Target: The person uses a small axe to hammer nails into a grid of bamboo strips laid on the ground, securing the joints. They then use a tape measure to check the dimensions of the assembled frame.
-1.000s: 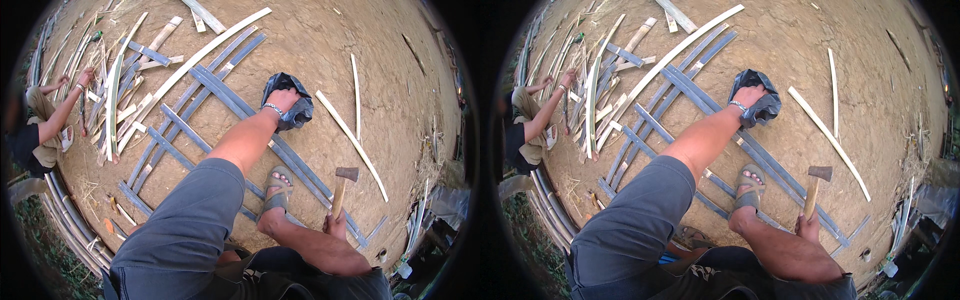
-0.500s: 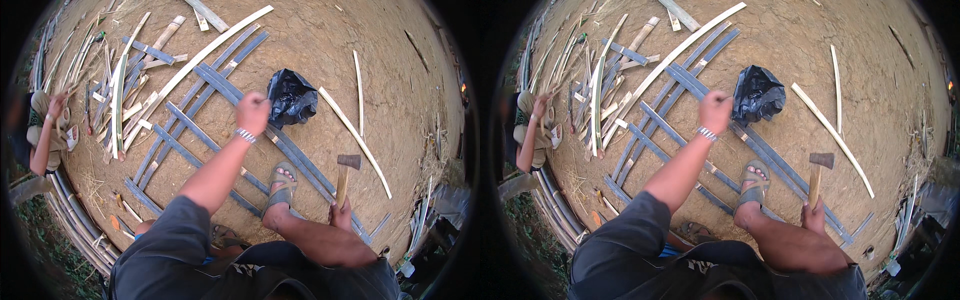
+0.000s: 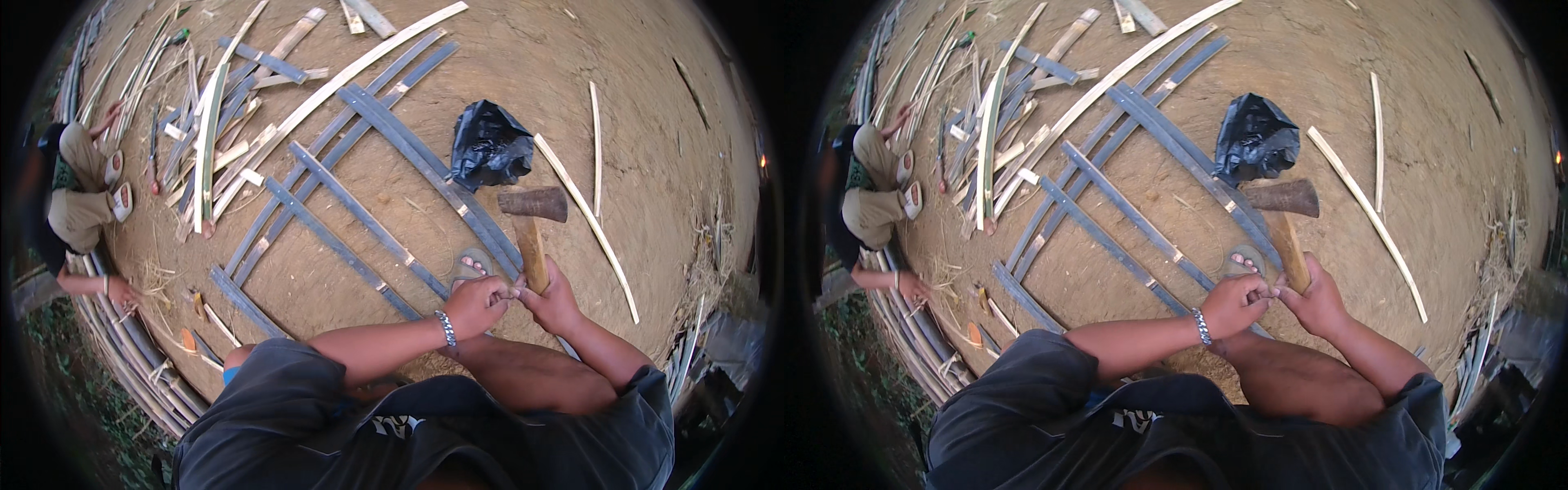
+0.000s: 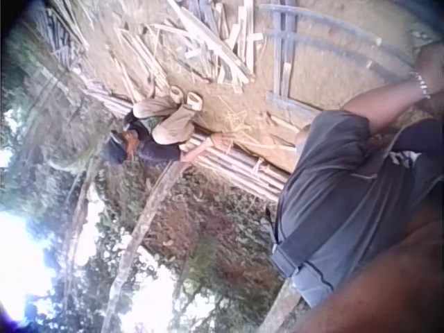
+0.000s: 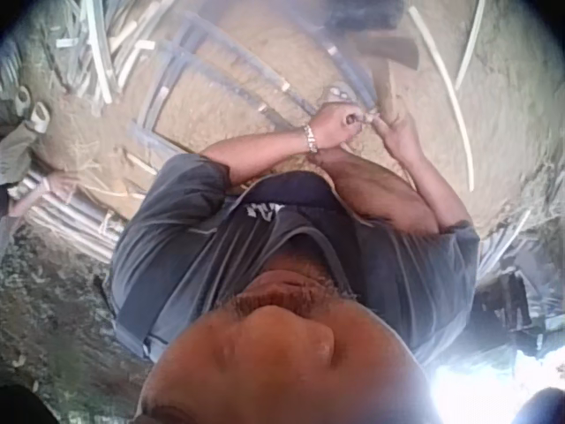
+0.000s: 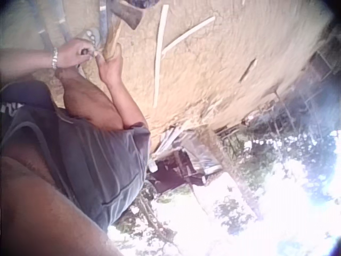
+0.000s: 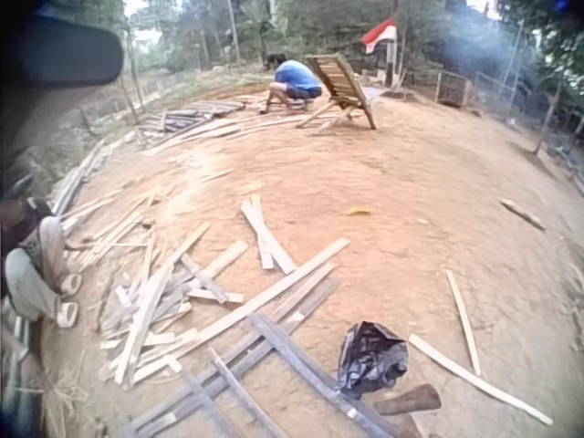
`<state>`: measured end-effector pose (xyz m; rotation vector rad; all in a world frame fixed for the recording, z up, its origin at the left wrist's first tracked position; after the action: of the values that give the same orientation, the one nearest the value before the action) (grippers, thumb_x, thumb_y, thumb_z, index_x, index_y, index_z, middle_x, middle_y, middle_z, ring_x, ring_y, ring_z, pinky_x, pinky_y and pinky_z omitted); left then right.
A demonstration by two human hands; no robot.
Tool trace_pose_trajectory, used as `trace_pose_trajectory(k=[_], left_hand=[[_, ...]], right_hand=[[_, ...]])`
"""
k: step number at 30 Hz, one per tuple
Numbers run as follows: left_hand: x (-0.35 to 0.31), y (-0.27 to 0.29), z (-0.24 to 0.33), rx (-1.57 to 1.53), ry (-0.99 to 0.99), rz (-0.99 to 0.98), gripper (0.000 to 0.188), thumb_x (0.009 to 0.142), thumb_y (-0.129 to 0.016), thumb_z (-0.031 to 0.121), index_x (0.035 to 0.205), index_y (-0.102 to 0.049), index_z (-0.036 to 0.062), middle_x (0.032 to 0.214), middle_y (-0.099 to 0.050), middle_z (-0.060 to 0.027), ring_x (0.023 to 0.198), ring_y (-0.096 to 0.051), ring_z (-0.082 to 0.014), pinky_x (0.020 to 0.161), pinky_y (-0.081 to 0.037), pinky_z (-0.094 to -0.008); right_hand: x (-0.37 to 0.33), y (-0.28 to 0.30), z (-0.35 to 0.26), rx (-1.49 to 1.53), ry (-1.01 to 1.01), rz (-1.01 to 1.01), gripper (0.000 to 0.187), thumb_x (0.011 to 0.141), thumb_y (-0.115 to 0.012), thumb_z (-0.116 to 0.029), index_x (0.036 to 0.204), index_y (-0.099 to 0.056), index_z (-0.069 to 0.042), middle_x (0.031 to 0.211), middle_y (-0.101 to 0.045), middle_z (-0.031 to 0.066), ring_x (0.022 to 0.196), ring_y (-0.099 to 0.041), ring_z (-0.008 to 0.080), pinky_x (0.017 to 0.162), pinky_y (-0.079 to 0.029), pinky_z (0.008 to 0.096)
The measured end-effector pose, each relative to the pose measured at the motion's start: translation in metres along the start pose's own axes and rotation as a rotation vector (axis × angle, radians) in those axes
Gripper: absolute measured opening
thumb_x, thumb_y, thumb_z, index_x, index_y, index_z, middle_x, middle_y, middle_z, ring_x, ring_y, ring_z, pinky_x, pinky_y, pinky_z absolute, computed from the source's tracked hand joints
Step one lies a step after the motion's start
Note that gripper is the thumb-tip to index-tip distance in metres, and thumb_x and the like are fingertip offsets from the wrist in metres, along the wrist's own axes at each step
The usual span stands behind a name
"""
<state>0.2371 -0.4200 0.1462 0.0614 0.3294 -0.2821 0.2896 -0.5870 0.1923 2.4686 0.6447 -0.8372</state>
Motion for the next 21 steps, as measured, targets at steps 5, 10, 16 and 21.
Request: trace_pose_trajectory(k=[5, 10, 16, 21], left_hand=[[-0.001, 0.008, 0.000, 0.032, -0.011, 0.069, 0.014, 0.087, -0.071, 0.017, 0.090, -0.067, 0.0042, 0.074, -0.067, -0.0124, 0.069, -0.068, -0.0271, 0.065, -0.052, -0.0398], [-0.005, 0.016, -0.006, 0.105, -0.015, 0.124, 0.015, 0.089, -0.069, 0.020, 0.089, -0.064, 0.0057, 0.078, -0.068, -0.0136, 0.075, -0.069, -0.0325, 0.068, -0.053, -0.0443], [-0.005, 0.027, 0.003, -0.081, 0.090, 0.136, 0.020, 0.085, -0.076, 0.017, 0.097, -0.066, 0.0057, 0.087, -0.075, -0.0116, 0.079, -0.072, -0.0283, 0.073, -0.055, -0.0384], [0.000, 0.045, 0.003, 0.041, 0.069, 0.098, 0.023, 0.086, -0.077, 0.017, 0.105, -0.072, 0.0066, 0.086, -0.076, -0.0087, 0.076, -0.073, -0.0240, 0.074, -0.055, -0.0350]], right_hand=[[0.006, -0.011, 0.001, 0.033, -0.011, 0.006, 0.038, 0.086, -0.075, -0.003, 0.117, -0.054, -0.003, 0.094, -0.065, 0.0051, 0.088, -0.063, 0.0135, 0.079, -0.052, 0.0310], [0.010, -0.023, -0.006, 0.036, -0.021, 0.023, 0.037, 0.087, -0.072, 0.001, 0.118, -0.052, -0.002, 0.090, -0.063, 0.0048, 0.081, -0.061, 0.0120, 0.074, -0.052, 0.0281], [0.017, -0.028, -0.018, -0.006, -0.051, -0.004, 0.039, 0.086, -0.071, 0.005, 0.119, -0.052, -0.001, 0.090, -0.064, 0.0062, 0.080, -0.064, 0.0121, 0.071, -0.053, 0.0278], [0.024, -0.027, -0.028, -0.042, -0.001, -0.024, 0.045, 0.081, -0.080, -0.002, 0.117, -0.054, -0.001, 0.090, -0.065, 0.0044, 0.083, -0.064, 0.0120, 0.074, -0.054, 0.0294]])
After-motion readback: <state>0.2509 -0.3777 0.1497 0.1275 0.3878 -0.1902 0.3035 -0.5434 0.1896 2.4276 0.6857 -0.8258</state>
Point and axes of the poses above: each hand's wrist, its own x-axis towards the middle knuckle, its own y-axis out of the back of the hand, z = x × y, the point moved 4 cm from there along x, towards the middle knuckle
